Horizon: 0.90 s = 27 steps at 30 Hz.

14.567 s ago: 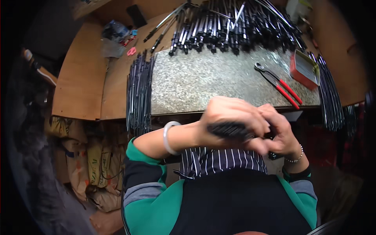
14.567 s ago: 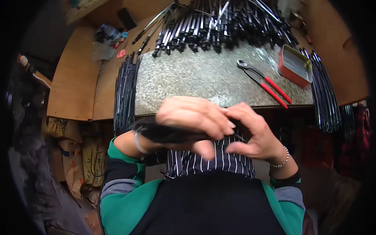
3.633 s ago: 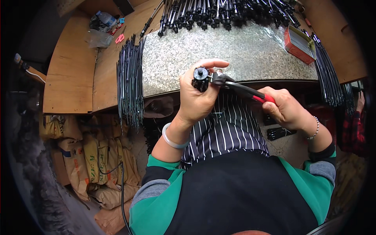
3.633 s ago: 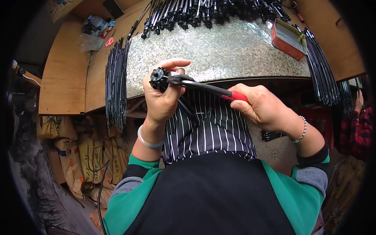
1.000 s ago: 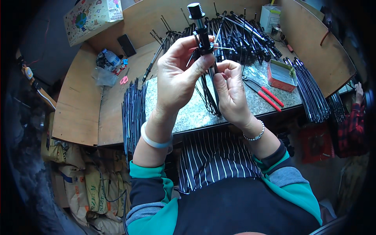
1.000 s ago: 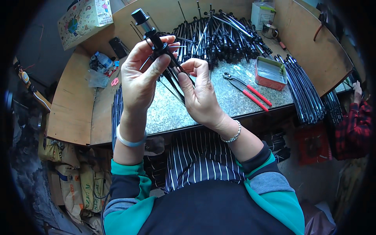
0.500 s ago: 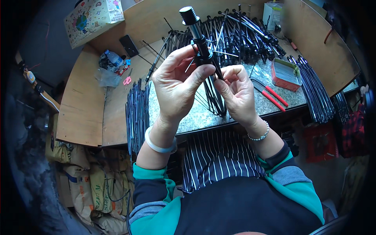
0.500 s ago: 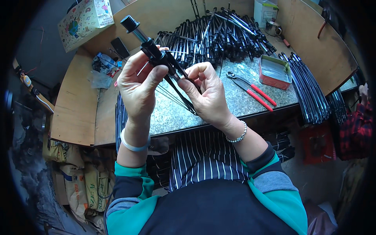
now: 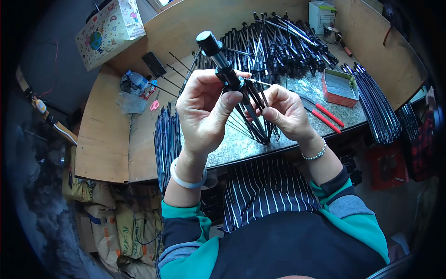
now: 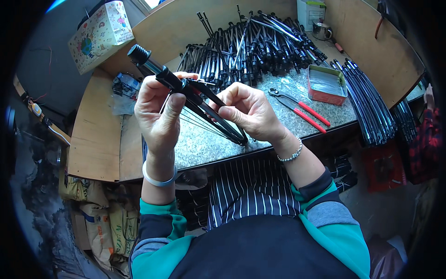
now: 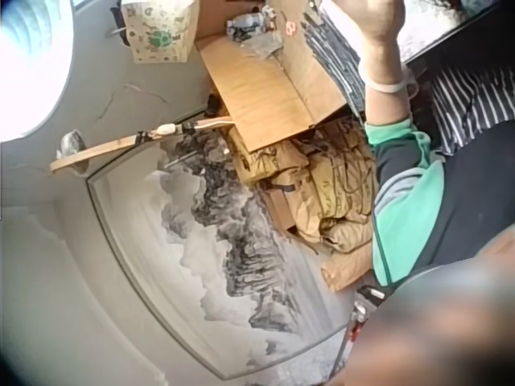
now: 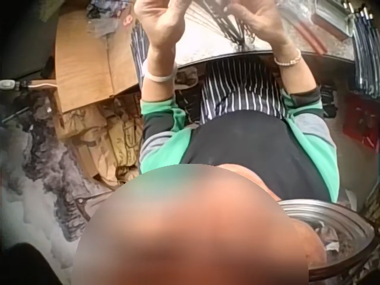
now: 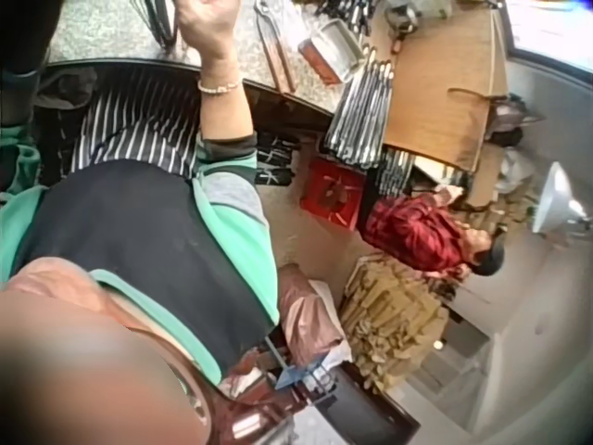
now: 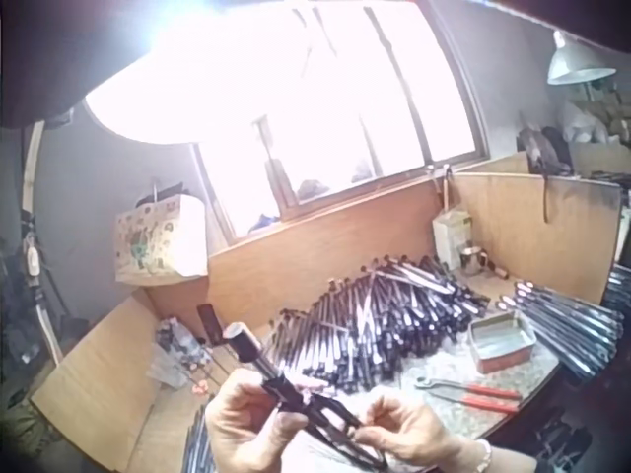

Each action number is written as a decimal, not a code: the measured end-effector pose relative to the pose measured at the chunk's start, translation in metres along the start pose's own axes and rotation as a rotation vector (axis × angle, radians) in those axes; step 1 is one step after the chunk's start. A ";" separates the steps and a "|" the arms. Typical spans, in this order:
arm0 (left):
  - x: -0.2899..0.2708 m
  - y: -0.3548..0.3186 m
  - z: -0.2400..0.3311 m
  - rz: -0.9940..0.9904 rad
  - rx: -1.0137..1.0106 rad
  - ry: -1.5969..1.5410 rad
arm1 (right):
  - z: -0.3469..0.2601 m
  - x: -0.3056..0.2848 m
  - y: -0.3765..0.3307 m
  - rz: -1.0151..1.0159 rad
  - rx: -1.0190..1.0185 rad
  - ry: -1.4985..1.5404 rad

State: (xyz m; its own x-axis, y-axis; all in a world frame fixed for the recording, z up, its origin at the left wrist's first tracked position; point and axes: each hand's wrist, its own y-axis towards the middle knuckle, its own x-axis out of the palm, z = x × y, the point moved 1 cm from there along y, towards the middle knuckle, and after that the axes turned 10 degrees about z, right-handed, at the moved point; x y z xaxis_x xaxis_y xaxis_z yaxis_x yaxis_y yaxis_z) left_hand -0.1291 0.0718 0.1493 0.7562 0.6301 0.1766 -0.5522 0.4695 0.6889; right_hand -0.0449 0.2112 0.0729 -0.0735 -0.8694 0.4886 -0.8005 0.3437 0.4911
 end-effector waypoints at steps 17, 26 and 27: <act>0.010 -0.003 0.004 -0.079 -0.015 0.025 | 0.003 0.007 -0.015 0.033 -0.563 -0.457; 0.007 0.000 -0.003 -0.096 -0.040 -0.122 | 0.001 0.009 -0.021 0.007 -0.675 -0.723; 0.008 -0.001 -0.004 -0.096 -0.041 -0.120 | 0.002 0.009 -0.021 0.007 -0.674 -0.721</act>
State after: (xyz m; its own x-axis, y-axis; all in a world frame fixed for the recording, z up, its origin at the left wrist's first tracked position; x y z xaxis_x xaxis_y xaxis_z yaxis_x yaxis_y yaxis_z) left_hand -0.1237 0.0787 0.1470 0.8413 0.5037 0.1961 -0.4875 0.5504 0.6777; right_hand -0.0299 0.1953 0.0659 -0.6011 -0.7978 0.0470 -0.3082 0.2857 0.9074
